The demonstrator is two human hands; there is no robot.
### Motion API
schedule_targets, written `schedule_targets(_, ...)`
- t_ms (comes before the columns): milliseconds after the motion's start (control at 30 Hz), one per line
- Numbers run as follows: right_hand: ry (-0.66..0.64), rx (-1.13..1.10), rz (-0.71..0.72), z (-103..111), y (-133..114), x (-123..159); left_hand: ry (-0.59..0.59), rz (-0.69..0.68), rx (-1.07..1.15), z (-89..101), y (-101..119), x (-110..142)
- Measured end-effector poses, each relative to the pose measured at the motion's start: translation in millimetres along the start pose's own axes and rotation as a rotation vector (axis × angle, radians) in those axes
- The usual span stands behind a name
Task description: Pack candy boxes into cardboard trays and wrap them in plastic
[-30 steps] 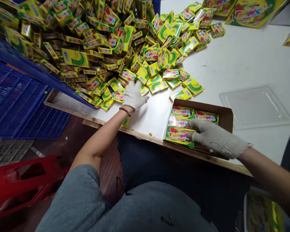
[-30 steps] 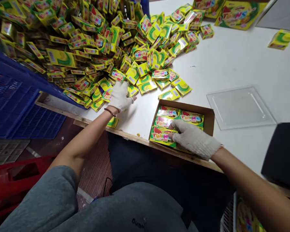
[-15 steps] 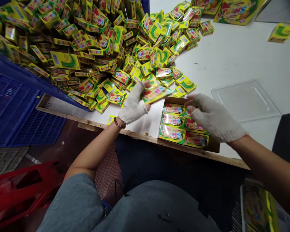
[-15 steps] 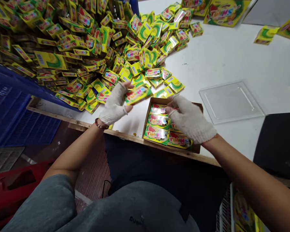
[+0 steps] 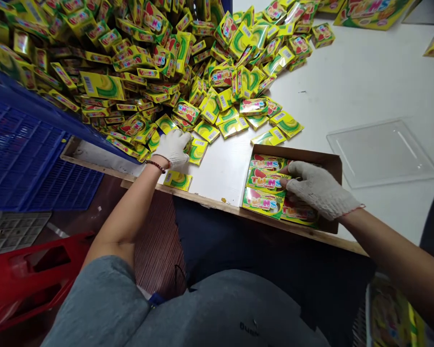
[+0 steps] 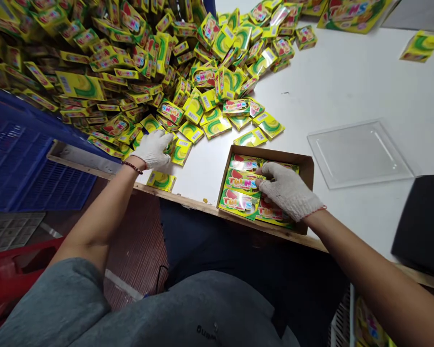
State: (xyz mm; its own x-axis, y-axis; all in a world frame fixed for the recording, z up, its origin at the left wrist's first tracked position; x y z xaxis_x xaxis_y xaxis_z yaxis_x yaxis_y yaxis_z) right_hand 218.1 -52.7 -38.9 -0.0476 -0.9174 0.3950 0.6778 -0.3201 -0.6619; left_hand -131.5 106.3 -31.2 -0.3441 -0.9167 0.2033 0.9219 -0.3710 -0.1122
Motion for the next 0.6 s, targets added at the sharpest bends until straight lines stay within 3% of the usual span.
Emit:
schedule_targets(67, 0.061, 0.111, 0.125, -9, 0, -6, -0.063, 0.017, -0.016, -9.7, -22, -2)
schedule_targets(133, 0.136, 0.211, 0.233, -15, -1, -11, -0.052, 0.008, 0.012, -14.2, -31, -3)
schedule_targets(267, 0.118, 0.281, 0.318, -25, 5, -17, 0.063, 0.066, 0.044, -5.6, -23, -2)
schedule_targets(367, 0.190, 0.223, 0.345, -16, 4, -14, 0.240, -0.024, 0.195, 12.1, 6, 7)
schedule_targets(467, 0.317, 0.074, 0.331, 4, -10, -9, 0.491, -0.319, 0.393, 31.9, 53, 23)
schedule_targets(533, 0.299, -0.069, 0.292, 15, -26, -8, 0.616, -0.490, 0.467, 40.5, 86, 35)
schedule_targets(600, 0.208, -0.216, 0.257, 22, -42, -9, 0.668, -0.630, 0.505, 44.6, 118, 43)
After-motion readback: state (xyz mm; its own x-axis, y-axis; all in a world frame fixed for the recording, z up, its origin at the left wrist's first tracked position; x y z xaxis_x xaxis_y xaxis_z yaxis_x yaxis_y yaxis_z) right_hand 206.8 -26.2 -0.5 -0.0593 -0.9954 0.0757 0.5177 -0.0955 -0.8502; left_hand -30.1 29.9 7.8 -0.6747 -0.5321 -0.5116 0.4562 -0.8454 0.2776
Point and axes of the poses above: each hand's wrist, its own x-axis away from the middle knuckle, its own z-axis out of the back of the hand, y = z × x, the point moved 5 cm from there along -x, towards the middle knuckle, and after that the axes turned 3 degrees about y, right-handed, at the moved point
